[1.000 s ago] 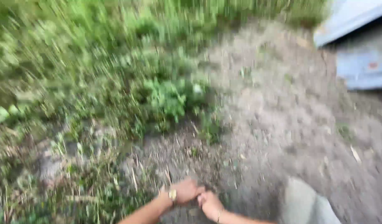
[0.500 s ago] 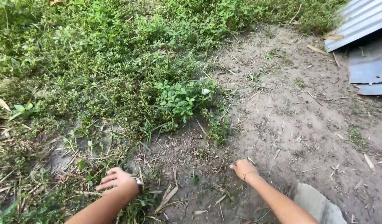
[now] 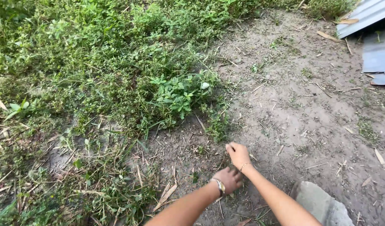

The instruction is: Manually pulling weeds from the soil in a garden area.

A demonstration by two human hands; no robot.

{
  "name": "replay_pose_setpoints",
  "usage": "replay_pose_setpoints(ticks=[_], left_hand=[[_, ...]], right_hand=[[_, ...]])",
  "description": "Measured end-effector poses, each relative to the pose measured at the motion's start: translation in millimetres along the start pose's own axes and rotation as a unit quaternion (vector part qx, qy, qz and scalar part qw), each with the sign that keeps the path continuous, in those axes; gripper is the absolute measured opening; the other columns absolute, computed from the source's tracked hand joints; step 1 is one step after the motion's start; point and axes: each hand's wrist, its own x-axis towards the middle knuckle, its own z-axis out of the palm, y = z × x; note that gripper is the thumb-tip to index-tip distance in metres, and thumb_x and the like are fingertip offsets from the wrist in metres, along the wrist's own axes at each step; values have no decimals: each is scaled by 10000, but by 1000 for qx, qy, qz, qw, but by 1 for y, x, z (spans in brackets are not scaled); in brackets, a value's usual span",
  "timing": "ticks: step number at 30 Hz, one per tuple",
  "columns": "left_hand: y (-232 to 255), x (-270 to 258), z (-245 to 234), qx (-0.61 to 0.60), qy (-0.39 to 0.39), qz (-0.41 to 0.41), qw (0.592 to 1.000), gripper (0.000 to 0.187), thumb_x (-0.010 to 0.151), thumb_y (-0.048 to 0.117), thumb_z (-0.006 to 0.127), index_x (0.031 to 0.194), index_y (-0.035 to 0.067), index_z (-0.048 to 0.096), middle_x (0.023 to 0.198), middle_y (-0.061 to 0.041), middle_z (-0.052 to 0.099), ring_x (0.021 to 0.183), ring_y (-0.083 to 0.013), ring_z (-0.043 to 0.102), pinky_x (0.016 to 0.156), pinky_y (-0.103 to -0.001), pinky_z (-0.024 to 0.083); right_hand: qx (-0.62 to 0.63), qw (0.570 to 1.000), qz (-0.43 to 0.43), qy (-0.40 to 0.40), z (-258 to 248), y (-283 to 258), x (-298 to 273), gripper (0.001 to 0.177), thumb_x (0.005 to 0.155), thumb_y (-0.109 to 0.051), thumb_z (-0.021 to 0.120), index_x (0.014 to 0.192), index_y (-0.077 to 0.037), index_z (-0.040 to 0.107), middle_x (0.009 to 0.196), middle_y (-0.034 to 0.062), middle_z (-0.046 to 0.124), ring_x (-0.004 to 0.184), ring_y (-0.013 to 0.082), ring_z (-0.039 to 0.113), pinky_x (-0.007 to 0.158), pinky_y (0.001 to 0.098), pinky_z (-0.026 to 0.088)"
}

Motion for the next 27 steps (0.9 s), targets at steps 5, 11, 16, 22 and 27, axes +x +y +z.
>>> replay_pose_setpoints(ticks=[5,11,16,22,27], left_hand=[[11,20,86,13,116,24,993,619,963,350,485,1515,123,320,1572,-250,253,1432,-537,233,1108,-632,323],[-22,-3,132,-45,300,15,953,104,886,11,642,960,-17,710,976,-168,656,972,-351,596,709,-444,586],[-45,-71,112,-105,72,-84,988,189,942,207,745,1084,84,725,1036,-107,683,1018,-232,603,914,-375,580],[-80,-171,95,63,-469,-440,763,151,984,105,704,979,-36,759,946,-268,791,579,-202,721,399,-173,490],[-76,-134,68,-123,-123,-476,862,531,1136,395,358,797,94,634,596,29,388,462,-35,307,390,-181,265]], right_hand=[[-103,993,-33,51,-22,15,16,282,1036,-232,562,812,-69,612,788,71,656,735,203,596,741,380,524],[-278,957,-34,-71,-1,3,28,386,1027,-418,547,1128,-51,613,1089,137,690,990,374,710,784,528,616],[-320,942,-39,-96,19,6,36,266,1048,-305,521,1044,-60,625,968,134,717,902,354,743,735,509,632],[-363,919,2,-153,16,-12,30,172,956,12,561,1062,-77,663,870,66,710,739,163,716,616,302,661],[-314,940,-26,-128,17,-30,7,260,1057,-40,410,967,-58,654,664,1,588,529,87,603,415,181,579]])
